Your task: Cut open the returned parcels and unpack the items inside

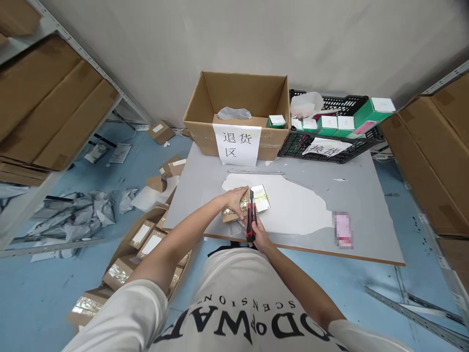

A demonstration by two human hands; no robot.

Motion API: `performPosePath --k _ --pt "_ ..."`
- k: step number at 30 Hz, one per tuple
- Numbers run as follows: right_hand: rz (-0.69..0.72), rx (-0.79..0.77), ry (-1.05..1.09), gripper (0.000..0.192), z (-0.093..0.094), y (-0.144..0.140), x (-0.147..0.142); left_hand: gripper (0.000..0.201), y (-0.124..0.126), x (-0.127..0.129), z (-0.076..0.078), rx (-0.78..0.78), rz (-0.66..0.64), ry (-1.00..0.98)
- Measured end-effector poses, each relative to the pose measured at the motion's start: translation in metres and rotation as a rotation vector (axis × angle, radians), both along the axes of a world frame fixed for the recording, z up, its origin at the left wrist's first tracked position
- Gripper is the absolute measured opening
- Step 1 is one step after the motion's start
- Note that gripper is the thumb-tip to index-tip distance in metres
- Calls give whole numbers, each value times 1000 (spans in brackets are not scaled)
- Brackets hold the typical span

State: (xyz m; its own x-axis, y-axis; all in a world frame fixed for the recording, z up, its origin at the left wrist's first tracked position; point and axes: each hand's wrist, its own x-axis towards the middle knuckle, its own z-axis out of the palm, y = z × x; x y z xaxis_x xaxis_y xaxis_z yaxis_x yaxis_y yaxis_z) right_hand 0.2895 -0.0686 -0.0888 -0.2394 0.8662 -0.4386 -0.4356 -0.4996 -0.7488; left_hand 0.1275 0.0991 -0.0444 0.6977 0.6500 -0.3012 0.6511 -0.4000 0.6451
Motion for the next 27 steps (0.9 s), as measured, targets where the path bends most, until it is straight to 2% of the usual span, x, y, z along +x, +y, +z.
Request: performPosePath --k 3,9,12,15,17,19,22,27 --pt "-12 -21 20 53 -6 -2 -5 129 -5 2 -6 93 -62 54" --pt "-3 6 -1 49 -1 -3 -1 129 -21 3 -7 232 -33 167" --pt "-17 56 -84 47 9 5 24 129 -21 3 -1 257 -49 176" --pt "-67 112 -306 46 18 19 64 128 -12 -1 5 276 -88 176" --pt "-96 122 -446 44 21 30 89 126 -3 -3 7 303 -105 180" --pt "-66 114 -540 42 20 37 106 124 6 -5 8 329 -126 185" --pt "1 81 -592 41 14 42 114 124 16 -7 7 329 -150 188" --pt "12 45 -584 40 5 43 109 125 23 -10 1 310 -143 190"
